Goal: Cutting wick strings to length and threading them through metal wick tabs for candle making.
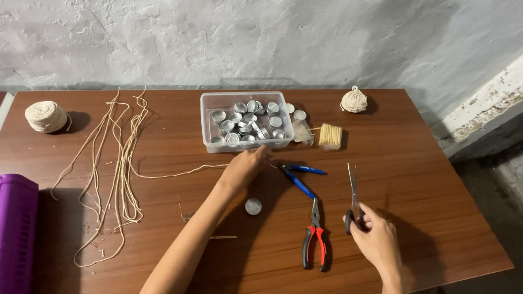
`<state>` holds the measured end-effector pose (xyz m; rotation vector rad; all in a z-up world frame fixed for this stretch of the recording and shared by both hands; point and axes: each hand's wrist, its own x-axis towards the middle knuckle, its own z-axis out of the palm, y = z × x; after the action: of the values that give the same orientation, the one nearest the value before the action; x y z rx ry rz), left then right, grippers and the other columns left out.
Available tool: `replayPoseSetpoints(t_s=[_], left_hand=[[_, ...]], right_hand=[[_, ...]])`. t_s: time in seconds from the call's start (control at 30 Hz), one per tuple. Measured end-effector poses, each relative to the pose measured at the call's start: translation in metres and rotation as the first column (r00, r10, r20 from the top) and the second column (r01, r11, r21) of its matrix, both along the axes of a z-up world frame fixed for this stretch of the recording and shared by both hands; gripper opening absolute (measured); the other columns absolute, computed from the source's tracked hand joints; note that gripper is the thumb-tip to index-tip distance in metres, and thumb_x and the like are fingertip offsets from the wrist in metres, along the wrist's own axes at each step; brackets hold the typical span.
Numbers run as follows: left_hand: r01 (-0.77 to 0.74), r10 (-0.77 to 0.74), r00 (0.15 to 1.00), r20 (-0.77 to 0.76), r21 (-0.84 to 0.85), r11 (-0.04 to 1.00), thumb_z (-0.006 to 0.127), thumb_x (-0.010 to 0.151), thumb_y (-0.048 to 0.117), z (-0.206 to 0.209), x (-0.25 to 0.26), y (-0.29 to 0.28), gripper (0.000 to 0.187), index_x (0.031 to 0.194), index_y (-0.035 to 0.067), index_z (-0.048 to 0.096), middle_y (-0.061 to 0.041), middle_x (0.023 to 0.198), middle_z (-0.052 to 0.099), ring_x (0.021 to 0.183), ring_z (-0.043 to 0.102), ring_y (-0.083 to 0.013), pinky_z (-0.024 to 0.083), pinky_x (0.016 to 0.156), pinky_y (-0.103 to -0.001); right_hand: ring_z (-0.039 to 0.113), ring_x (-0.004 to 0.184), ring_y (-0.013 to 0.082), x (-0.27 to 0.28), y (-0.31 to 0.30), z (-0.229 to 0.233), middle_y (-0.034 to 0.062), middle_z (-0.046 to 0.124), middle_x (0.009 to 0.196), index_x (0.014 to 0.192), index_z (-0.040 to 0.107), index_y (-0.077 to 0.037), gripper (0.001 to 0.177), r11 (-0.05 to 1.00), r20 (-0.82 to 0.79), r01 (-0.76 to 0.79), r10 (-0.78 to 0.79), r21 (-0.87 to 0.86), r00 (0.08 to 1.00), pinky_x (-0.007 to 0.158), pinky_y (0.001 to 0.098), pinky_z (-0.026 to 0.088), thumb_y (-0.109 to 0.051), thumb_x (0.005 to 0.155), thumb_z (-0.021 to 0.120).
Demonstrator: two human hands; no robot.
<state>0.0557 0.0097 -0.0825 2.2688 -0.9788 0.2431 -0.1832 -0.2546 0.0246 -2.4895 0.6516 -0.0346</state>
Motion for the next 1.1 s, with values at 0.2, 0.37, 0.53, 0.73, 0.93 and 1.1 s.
replayPoseSetpoints(t_s=[0.2, 0.37, 0.53, 0.73, 0.93, 1.1], left_hand=[[-0.138, 0.142, 0.985, -0.096, 0.046, 0.989, 0.057, 0.096, 0.011, -0.003, 0.003, 0.006, 0.021, 0.117, 0.014, 0.055, -0.006, 0.102, 0.078, 0.087, 0.072, -0.0399, 0.051, 0.059, -0.054], [-0.159, 0.157, 0.987, 0.029, 0.128, 0.979, 0.068, 0.095, 0.024, -0.026, 0.013, 0.0, 0.024, 0.111, 0.011, 0.056, -0.01, 0.089, 0.075, 0.082, 0.069, -0.0414, 0.05, 0.061, -0.053], [-0.187, 0.149, 0.967, 0.208, 0.176, 0.967, 0.075, 0.087, 0.029, -0.02, 0.007, 0.011, 0.03, 0.112, 0.017, 0.063, -0.005, 0.108, 0.074, 0.114, 0.064, -0.0277, 0.047, 0.092, -0.042], [-0.193, 0.183, 0.981, 0.061, 0.267, 0.944, 0.072, 0.092, 0.033, 0.02, -0.022, 0.042, 0.036, 0.12, 0.013, 0.063, -0.014, 0.107, 0.075, 0.109, 0.066, -0.0333, 0.052, 0.091, -0.048], [-0.206, 0.213, 0.977, -0.019, 0.179, 0.962, 0.067, 0.09, 0.031, 0.032, -0.047, 0.066, 0.018, 0.103, 0.02, 0.074, -0.005, 0.094, 0.078, 0.09, 0.069, -0.0334, 0.049, 0.084, -0.045], [-0.201, 0.218, 0.972, -0.094, 0.164, 0.966, 0.073, 0.09, 0.031, 0.039, -0.059, 0.083, 0.016, 0.103, 0.021, 0.073, -0.001, 0.09, 0.079, 0.087, 0.072, -0.0265, 0.05, 0.08, -0.042]], right_hand=[[0.069, 0.113, 0.0265, 0.0, -0.009, -0.023, 0.0101, 0.079, 0.112, 0.13, 0.071, -0.024, 0.052, 0.999, 0.028, -0.032, 0.033, -0.035, 0.999, 0.097, 0.0404, 0.053, -0.043, 0.082, 0.074], [0.07, 0.094, 0.0203, 0.007, -0.008, -0.037, 0.0034, 0.076, 0.098, 0.132, 0.068, -0.022, 0.047, 0.984, 0.033, -0.143, 0.147, -0.103, 0.989, 0.091, 0.0405, 0.058, -0.029, 0.085, 0.075], [0.069, 0.086, 0.0149, 0.01, -0.006, -0.039, -0.0021, 0.072, 0.096, 0.132, 0.067, -0.028, 0.048, 0.972, 0.04, -0.172, 0.181, -0.157, 0.983, 0.077, 0.037, 0.059, -0.03, 0.084, 0.076], [0.072, 0.082, 0.0128, 0.012, -0.035, -0.044, 0.004, 0.081, 0.094, 0.122, 0.075, -0.014, 0.042, 0.932, 0.12, -0.234, 0.208, 0.276, 0.971, 0.073, 0.026, 0.057, -0.023, 0.081, 0.082], [0.069, 0.08, 0.0267, 0.019, -0.089, -0.093, 0.0194, 0.073, 0.094, 0.136, 0.059, 0.011, 0.064, 0.129, 0.417, -0.466, 0.288, 0.875, 0.862, 0.071, 0.0383, 0.057, -0.037, 0.096, 0.066], [0.059, 0.069, 0.0217, 0.023, -0.097, -0.112, 0.0098, 0.067, 0.083, 0.136, 0.062, 0.005, 0.062, 0.116, 0.363, -0.399, 0.248, 0.91, 0.898, 0.062, 0.0321, 0.049, -0.041, 0.095, 0.067]])
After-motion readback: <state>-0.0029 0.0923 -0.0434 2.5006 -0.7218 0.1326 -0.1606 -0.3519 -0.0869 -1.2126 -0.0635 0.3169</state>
